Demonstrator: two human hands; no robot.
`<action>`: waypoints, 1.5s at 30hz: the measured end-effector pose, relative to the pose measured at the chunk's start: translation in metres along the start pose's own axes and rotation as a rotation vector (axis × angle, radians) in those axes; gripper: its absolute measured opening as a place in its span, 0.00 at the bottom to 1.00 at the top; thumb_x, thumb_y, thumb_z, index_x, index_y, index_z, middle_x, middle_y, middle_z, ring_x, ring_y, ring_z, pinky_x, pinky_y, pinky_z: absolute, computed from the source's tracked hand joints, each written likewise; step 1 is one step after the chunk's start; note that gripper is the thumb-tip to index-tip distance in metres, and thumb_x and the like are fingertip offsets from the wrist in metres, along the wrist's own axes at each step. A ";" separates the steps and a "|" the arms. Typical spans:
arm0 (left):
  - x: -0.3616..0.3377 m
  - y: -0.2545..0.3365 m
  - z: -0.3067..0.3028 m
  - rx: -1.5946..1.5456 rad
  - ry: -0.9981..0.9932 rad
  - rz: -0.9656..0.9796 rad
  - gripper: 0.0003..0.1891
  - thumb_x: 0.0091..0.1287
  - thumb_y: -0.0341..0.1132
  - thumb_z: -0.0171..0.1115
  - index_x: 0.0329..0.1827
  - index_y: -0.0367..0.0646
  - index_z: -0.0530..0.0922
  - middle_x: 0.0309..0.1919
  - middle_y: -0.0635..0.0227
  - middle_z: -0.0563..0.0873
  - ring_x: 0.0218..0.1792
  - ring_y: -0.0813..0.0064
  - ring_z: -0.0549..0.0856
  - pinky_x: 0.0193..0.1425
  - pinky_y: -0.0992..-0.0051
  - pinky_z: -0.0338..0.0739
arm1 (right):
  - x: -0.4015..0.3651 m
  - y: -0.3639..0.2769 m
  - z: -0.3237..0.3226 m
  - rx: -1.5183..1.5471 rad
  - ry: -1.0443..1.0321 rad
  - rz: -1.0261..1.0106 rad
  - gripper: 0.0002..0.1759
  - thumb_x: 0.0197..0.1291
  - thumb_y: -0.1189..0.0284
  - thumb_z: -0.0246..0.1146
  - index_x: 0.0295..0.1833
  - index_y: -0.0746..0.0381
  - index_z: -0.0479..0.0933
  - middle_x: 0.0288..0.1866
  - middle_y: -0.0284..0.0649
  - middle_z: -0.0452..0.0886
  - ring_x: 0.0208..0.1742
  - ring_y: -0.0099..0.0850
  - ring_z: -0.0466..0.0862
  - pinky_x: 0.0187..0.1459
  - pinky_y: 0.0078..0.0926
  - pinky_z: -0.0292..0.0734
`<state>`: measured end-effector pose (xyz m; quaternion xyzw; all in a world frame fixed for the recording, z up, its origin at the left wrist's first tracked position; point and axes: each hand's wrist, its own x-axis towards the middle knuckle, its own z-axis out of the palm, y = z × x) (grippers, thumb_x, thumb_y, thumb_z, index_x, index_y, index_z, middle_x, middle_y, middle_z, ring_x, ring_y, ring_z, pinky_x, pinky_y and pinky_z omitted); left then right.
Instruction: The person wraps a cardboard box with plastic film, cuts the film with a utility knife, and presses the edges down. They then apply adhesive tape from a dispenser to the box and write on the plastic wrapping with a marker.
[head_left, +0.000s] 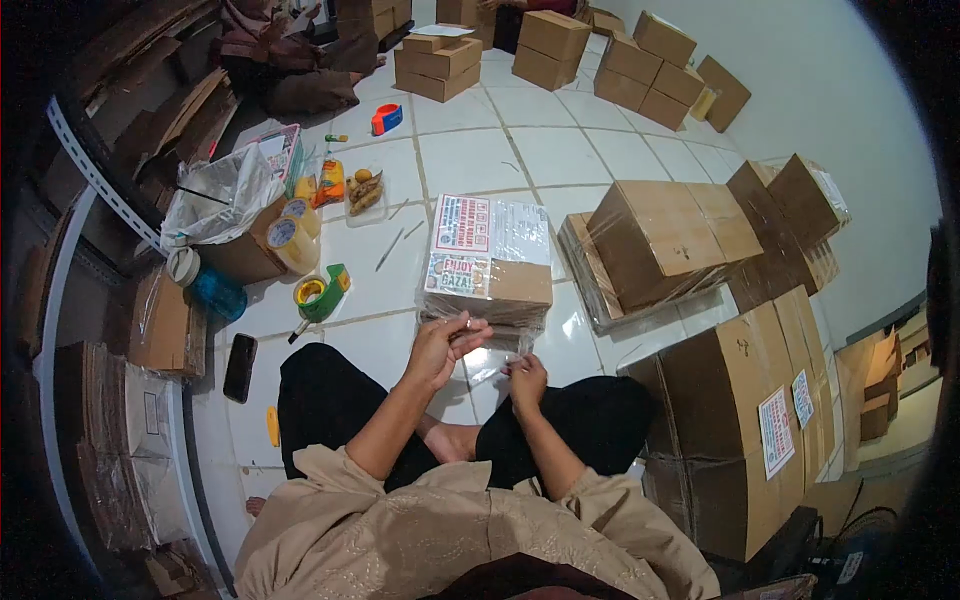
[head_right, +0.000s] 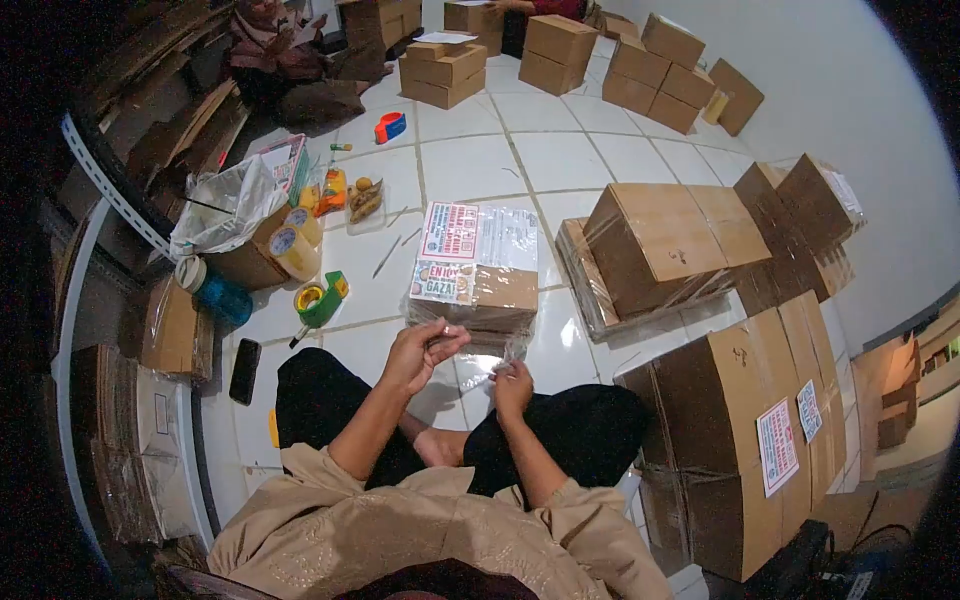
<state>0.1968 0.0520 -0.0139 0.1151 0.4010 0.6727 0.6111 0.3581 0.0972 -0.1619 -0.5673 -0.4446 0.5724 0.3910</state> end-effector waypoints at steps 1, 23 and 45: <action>-0.001 0.000 -0.002 -0.001 0.000 0.010 0.12 0.65 0.31 0.51 0.38 0.25 0.72 0.37 0.47 0.80 0.39 0.61 0.83 0.40 0.77 0.82 | -0.010 -0.009 -0.002 0.044 0.172 -0.121 0.19 0.49 0.78 0.60 0.48 0.68 0.65 0.32 0.40 0.75 0.30 0.29 0.79 0.32 0.23 0.73; -0.006 -0.030 -0.016 0.019 0.001 -0.005 0.11 0.65 0.29 0.50 0.36 0.24 0.71 0.37 0.48 0.79 0.43 0.58 0.82 0.50 0.73 0.79 | -0.003 -0.099 -0.042 -1.190 0.212 -0.771 0.12 0.46 0.77 0.61 0.39 0.59 0.69 0.34 0.38 0.74 0.36 0.37 0.76 0.34 0.35 0.69; -0.013 -0.035 -0.032 0.262 0.051 0.033 0.17 0.66 0.36 0.51 0.34 0.25 0.75 0.32 0.52 0.81 0.35 0.65 0.84 0.40 0.79 0.80 | -0.018 -0.089 -0.059 -1.103 0.114 -0.810 0.07 0.54 0.74 0.54 0.39 0.62 0.71 0.35 0.44 0.76 0.35 0.40 0.79 0.34 0.36 0.73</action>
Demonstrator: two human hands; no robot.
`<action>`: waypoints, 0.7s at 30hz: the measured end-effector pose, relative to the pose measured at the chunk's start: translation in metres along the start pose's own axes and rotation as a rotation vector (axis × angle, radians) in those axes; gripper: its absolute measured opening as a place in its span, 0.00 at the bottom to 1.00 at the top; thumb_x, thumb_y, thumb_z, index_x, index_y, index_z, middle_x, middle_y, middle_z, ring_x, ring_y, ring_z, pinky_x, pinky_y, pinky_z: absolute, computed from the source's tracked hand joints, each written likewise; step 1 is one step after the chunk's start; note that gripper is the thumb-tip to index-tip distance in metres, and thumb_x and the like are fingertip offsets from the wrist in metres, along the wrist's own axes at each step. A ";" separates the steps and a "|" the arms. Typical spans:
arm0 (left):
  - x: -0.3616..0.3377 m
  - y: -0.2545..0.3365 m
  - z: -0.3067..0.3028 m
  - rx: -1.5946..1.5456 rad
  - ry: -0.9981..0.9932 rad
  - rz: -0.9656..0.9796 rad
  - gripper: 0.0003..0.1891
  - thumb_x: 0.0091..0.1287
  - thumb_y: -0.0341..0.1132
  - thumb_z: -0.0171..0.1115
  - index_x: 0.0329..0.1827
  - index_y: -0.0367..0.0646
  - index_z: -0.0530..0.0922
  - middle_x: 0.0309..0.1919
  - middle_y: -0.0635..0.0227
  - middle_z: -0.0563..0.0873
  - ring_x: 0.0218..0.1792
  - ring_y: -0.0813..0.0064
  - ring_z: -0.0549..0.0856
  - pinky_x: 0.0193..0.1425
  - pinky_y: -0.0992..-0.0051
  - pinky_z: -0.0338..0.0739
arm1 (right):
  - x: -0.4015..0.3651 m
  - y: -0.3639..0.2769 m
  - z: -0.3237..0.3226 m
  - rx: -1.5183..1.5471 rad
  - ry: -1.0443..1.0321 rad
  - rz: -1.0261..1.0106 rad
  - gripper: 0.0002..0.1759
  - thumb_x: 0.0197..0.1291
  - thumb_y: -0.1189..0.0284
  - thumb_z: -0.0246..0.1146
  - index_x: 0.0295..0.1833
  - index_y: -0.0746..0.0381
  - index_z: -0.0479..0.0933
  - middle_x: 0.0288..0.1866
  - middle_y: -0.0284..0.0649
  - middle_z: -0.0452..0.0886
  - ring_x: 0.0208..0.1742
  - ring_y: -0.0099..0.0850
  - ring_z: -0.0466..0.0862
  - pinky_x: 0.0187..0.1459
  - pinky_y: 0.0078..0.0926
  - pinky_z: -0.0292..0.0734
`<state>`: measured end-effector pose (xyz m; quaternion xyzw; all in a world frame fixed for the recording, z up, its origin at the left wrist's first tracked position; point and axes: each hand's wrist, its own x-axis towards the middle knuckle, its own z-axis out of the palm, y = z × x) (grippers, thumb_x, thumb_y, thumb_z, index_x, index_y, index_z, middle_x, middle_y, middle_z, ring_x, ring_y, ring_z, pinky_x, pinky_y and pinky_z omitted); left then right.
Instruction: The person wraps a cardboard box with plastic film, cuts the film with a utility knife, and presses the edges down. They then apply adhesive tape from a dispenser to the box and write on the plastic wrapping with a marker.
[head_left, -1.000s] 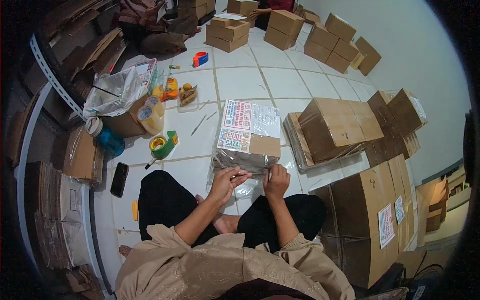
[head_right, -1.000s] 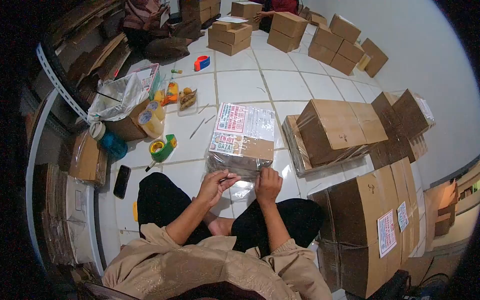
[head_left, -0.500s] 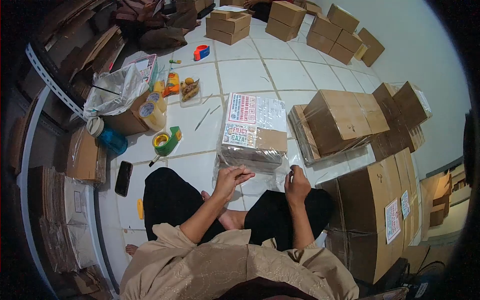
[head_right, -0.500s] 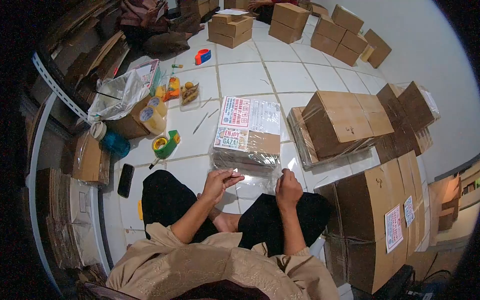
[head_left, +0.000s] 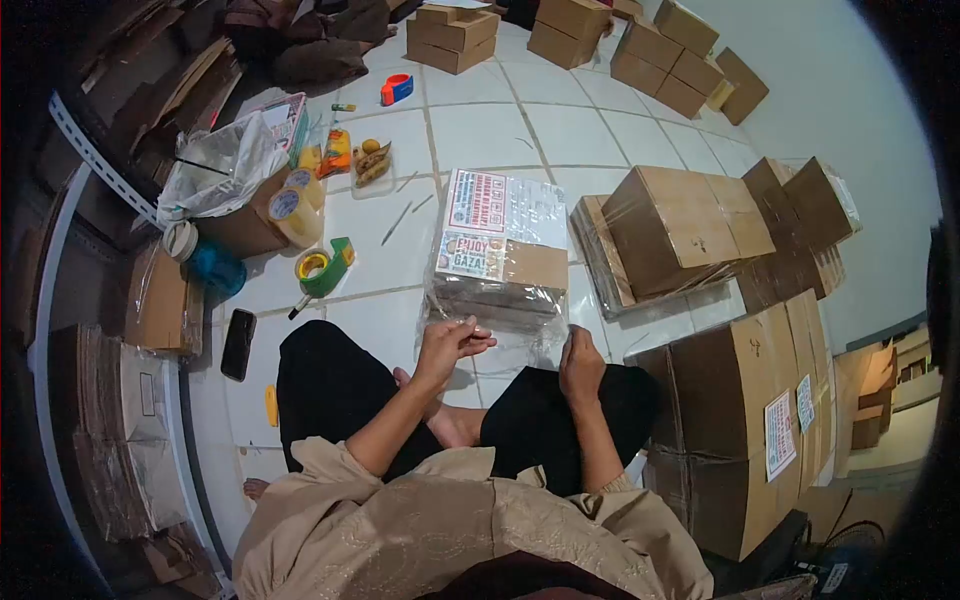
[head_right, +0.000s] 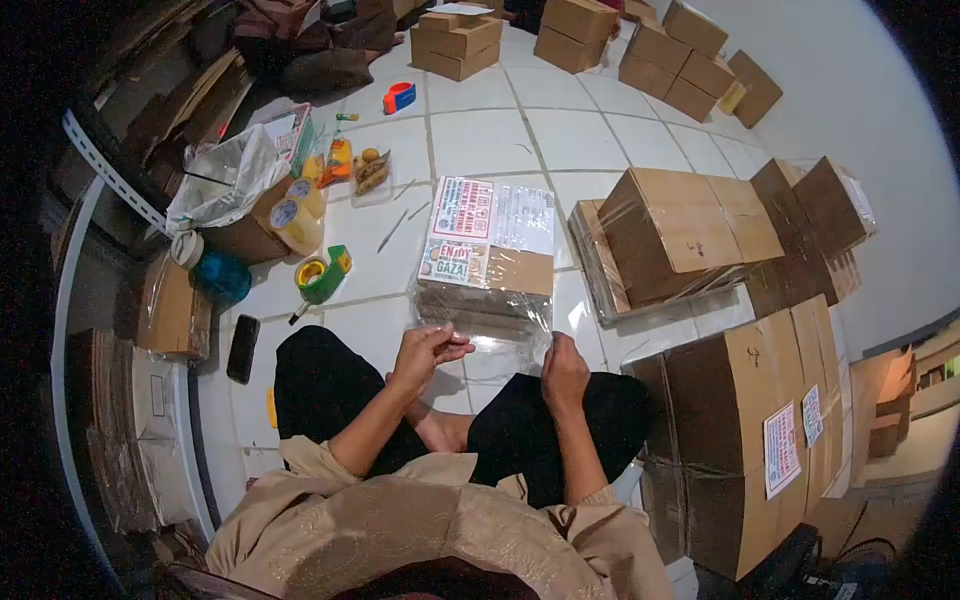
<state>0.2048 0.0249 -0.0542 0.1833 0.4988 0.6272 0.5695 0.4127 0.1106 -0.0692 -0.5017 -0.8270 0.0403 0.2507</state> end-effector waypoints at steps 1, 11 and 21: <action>0.000 0.000 0.000 0.003 -0.006 -0.003 0.17 0.66 0.36 0.51 0.34 0.25 0.75 0.32 0.52 0.81 0.35 0.65 0.84 0.40 0.79 0.80 | -0.001 0.001 0.005 0.152 0.050 0.042 0.07 0.55 0.74 0.54 0.40 0.63 0.71 0.35 0.44 0.76 0.35 0.42 0.79 0.34 0.36 0.73; 0.014 -0.020 -0.051 0.300 -0.066 -0.283 0.14 0.64 0.38 0.55 0.38 0.32 0.76 0.33 0.59 0.82 0.35 0.70 0.83 0.41 0.78 0.79 | -0.008 0.020 -0.013 -0.043 -0.330 0.375 0.13 0.58 0.68 0.54 0.45 0.65 0.69 0.34 0.48 0.78 0.36 0.45 0.79 0.37 0.36 0.74; 0.037 -0.049 -0.065 -0.649 0.110 -0.227 0.16 0.59 0.40 0.61 0.49 0.47 0.73 0.41 0.64 0.77 0.45 0.70 0.77 0.49 0.70 0.72 | -0.007 -0.041 0.063 2.183 -0.321 1.458 0.21 0.57 0.62 0.57 0.53 0.61 0.69 0.44 0.43 0.77 0.51 0.33 0.75 0.50 0.35 0.72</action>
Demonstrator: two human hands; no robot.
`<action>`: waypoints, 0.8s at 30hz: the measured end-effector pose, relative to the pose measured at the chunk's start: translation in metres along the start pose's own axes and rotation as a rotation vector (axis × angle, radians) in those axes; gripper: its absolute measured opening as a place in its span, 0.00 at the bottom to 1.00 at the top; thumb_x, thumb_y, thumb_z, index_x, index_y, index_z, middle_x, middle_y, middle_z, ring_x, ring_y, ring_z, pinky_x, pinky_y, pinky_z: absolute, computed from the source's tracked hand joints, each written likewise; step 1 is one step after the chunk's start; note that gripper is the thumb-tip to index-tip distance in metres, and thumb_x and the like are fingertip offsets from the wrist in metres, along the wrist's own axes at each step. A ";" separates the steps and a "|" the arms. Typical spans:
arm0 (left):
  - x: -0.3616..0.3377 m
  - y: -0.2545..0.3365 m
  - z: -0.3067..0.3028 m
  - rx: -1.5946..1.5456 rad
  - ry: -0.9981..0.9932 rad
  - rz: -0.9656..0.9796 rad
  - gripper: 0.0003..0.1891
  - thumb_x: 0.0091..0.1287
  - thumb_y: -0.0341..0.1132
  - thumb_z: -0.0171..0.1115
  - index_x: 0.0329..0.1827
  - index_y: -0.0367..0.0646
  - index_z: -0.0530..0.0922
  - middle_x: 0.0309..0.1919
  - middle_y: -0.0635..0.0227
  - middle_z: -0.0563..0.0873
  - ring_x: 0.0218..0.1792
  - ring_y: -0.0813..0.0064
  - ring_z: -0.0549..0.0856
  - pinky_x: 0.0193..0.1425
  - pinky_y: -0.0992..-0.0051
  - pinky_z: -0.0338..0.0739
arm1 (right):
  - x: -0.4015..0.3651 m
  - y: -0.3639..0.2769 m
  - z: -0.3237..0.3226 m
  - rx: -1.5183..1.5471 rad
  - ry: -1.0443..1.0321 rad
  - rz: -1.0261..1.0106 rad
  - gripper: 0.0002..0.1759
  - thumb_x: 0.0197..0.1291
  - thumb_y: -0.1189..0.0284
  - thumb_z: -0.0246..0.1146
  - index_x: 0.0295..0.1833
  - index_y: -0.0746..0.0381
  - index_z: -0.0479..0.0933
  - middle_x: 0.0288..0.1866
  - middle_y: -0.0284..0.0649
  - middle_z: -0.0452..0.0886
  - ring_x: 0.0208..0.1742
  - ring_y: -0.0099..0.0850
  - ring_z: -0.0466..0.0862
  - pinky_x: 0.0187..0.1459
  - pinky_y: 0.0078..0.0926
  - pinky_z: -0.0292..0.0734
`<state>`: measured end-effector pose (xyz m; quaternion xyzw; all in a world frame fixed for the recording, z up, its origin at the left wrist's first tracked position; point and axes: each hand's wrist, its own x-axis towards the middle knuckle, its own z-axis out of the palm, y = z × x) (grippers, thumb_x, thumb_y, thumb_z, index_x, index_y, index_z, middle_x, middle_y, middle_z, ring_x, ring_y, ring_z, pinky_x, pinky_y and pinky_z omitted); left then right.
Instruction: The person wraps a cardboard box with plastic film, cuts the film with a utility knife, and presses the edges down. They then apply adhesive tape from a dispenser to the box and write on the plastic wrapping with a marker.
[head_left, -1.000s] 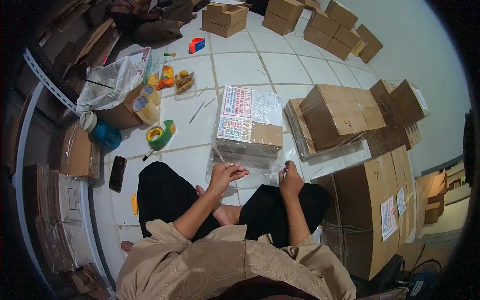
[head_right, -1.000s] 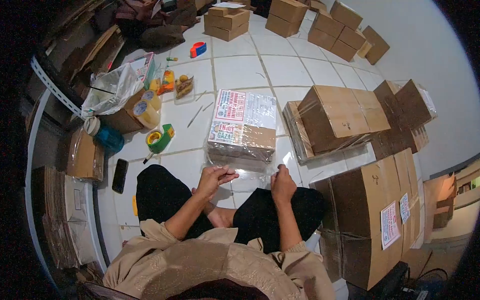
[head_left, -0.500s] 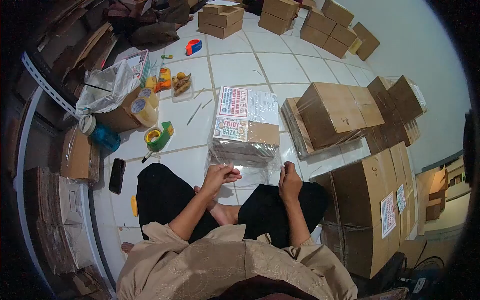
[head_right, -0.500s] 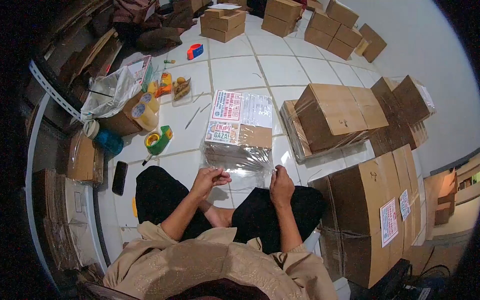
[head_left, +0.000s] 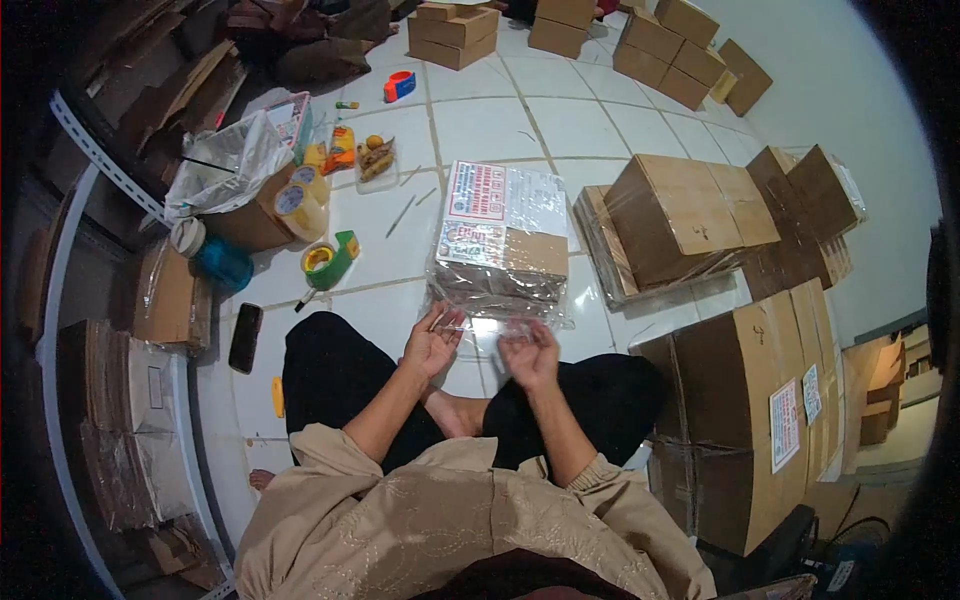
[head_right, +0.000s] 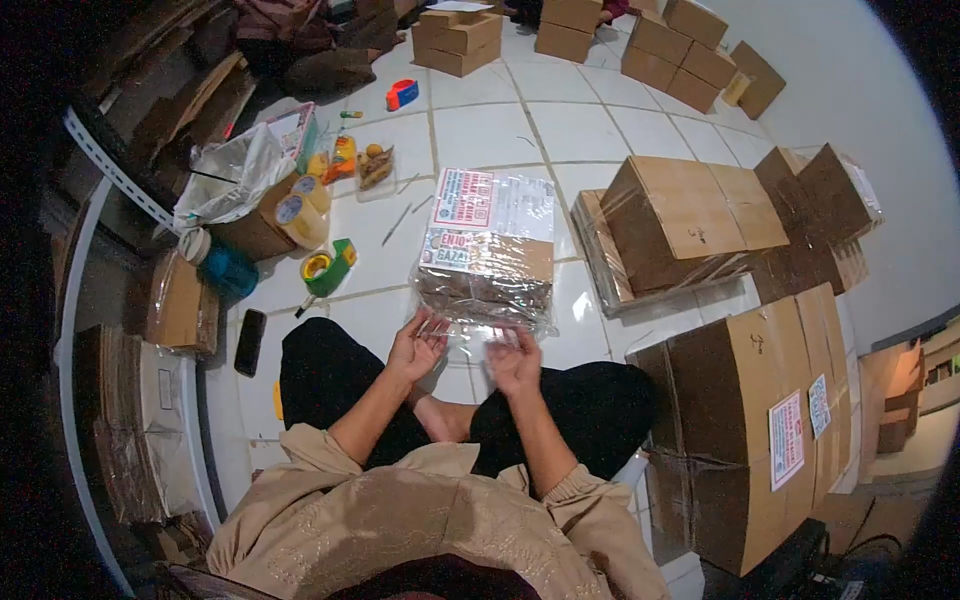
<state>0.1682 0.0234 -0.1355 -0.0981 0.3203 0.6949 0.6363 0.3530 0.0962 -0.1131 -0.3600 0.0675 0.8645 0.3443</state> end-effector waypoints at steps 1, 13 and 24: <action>-0.003 0.005 -0.005 -0.062 0.046 0.049 0.15 0.60 0.41 0.60 0.49 0.48 0.74 0.37 0.67 0.78 0.42 0.72 0.78 0.46 0.72 0.72 | 0.005 -0.009 -0.002 0.075 -0.112 -0.108 0.18 0.58 0.63 0.56 0.51 0.60 0.71 0.44 0.41 0.76 0.50 0.33 0.75 0.50 0.34 0.72; -0.055 0.010 0.000 -0.081 0.174 0.090 0.19 0.66 0.45 0.51 0.58 0.50 0.69 0.30 0.71 0.81 0.40 0.76 0.79 0.38 0.75 0.73 | -0.027 -0.030 -0.036 0.198 -0.090 -0.341 0.21 0.65 0.71 0.46 0.63 0.47 0.58 0.55 0.45 0.71 0.58 0.42 0.72 0.54 0.44 0.72; -0.067 -0.013 -0.011 1.053 0.058 0.353 0.14 0.61 0.37 0.55 0.47 0.40 0.77 0.38 0.58 0.80 0.45 0.65 0.79 0.46 0.72 0.72 | -0.067 0.017 -0.020 -0.347 0.028 -0.304 0.20 0.60 0.67 0.53 0.56 0.62 0.60 0.46 0.49 0.74 0.50 0.43 0.76 0.52 0.38 0.72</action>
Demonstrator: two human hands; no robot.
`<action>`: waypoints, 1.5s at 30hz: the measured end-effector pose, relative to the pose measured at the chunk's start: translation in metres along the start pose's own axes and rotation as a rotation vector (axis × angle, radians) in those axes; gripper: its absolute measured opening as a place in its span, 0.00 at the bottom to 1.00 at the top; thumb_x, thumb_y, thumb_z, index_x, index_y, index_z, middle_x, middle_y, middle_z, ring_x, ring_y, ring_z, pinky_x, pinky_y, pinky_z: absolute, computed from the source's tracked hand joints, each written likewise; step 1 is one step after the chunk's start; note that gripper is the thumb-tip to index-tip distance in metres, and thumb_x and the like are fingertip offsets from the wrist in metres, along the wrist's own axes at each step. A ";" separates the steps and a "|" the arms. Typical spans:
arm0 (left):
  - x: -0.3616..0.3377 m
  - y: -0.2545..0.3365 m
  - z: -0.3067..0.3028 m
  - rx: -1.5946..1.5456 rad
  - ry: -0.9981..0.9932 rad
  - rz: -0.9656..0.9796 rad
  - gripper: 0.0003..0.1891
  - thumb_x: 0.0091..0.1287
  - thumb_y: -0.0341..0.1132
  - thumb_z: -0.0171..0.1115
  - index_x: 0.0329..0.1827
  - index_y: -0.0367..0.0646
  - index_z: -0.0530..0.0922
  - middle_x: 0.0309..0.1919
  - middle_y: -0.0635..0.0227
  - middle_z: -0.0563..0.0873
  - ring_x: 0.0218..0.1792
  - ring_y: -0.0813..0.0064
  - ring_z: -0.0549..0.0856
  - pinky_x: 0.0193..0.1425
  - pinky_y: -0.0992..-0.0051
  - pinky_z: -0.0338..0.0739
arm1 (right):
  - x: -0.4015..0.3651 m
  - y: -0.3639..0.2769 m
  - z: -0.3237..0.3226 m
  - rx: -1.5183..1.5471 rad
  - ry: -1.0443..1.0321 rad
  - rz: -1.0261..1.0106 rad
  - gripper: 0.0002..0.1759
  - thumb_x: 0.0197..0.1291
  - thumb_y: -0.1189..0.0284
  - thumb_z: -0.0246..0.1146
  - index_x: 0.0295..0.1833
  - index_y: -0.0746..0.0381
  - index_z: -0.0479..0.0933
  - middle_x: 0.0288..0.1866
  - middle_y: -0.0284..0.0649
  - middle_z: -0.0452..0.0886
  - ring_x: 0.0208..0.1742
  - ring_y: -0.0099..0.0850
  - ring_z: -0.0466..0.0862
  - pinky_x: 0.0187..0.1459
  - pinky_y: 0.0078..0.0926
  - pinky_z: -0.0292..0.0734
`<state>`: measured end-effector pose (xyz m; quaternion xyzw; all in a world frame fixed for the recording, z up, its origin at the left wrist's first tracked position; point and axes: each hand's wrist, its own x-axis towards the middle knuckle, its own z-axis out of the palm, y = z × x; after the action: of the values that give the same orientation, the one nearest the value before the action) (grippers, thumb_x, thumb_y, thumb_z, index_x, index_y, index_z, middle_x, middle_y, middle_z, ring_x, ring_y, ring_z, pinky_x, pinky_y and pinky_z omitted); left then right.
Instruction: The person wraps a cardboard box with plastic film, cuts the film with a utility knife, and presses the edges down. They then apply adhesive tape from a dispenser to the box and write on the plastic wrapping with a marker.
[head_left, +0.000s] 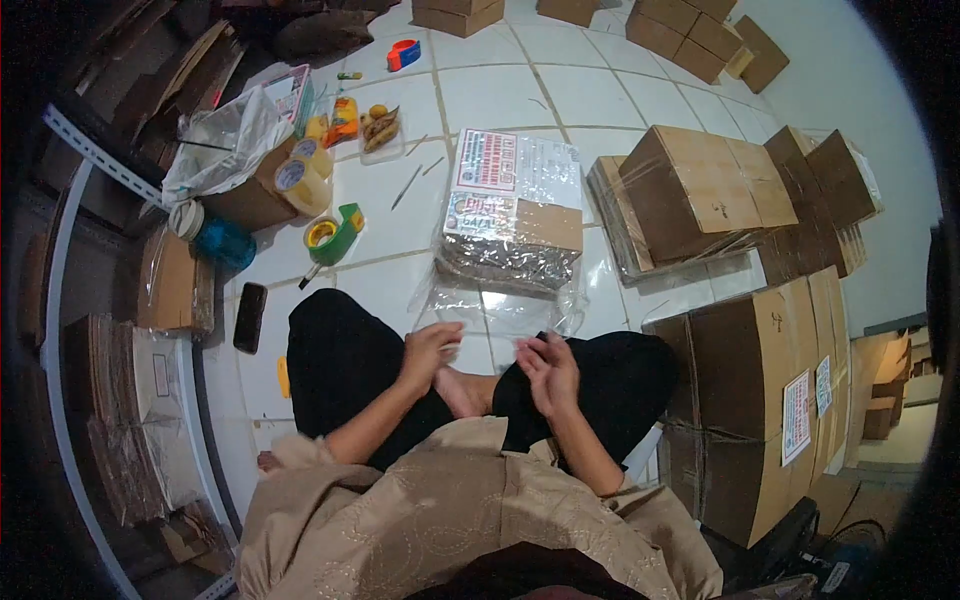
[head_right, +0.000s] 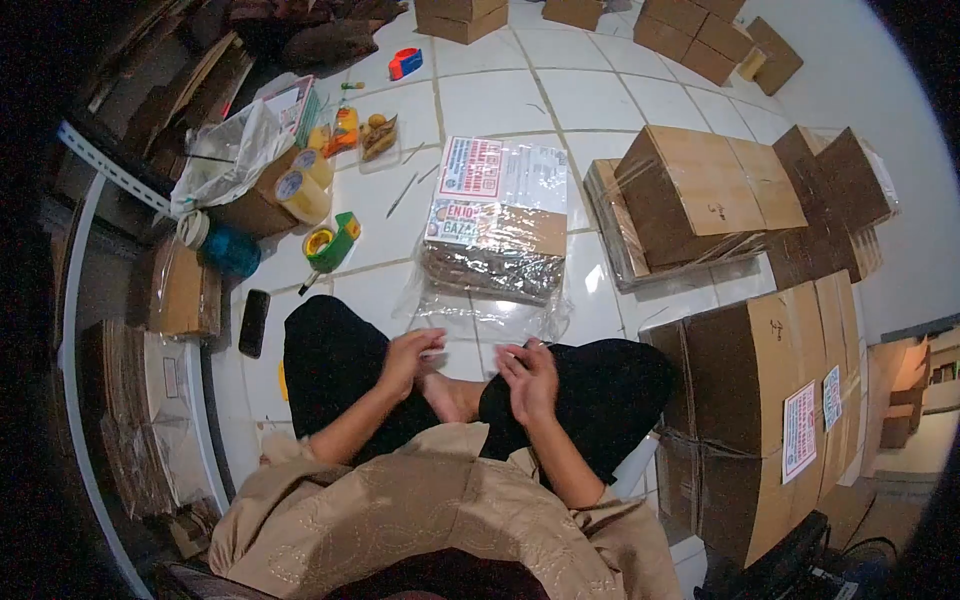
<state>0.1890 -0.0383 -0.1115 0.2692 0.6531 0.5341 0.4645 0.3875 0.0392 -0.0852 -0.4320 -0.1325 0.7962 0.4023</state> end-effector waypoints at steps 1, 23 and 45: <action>0.011 0.005 0.009 0.452 -0.080 0.288 0.15 0.58 0.35 0.58 0.47 0.39 0.77 0.39 0.54 0.80 0.47 0.62 0.78 0.48 0.69 0.72 | 0.010 0.005 0.012 -0.297 -0.172 0.014 0.21 0.59 0.66 0.54 0.56 0.63 0.62 0.47 0.50 0.73 0.51 0.44 0.75 0.51 0.38 0.72; 0.038 -0.020 -0.067 1.793 -0.237 0.629 0.22 0.61 0.34 0.44 0.60 0.47 0.68 0.63 0.46 0.62 0.66 0.56 0.59 0.70 0.64 0.47 | 0.050 -0.063 -0.023 -2.598 -0.495 -0.059 0.26 0.58 0.54 0.52 0.61 0.49 0.64 0.66 0.48 0.57 0.65 0.45 0.59 0.55 0.53 0.61; 0.076 0.070 -0.008 -0.308 0.102 -0.110 0.28 0.57 0.58 0.56 0.30 0.35 0.76 0.19 0.63 0.80 0.18 0.74 0.81 0.21 0.79 0.75 | 0.086 -0.052 0.164 -1.950 -0.770 -1.277 0.24 0.62 0.61 0.48 0.64 0.54 0.62 0.69 0.43 0.55 0.71 0.42 0.50 0.66 0.48 0.44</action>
<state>0.1393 0.0424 -0.0691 0.1312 0.6000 0.6147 0.4949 0.2585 0.1600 -0.0096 -0.1462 -0.9706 0.0993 0.1632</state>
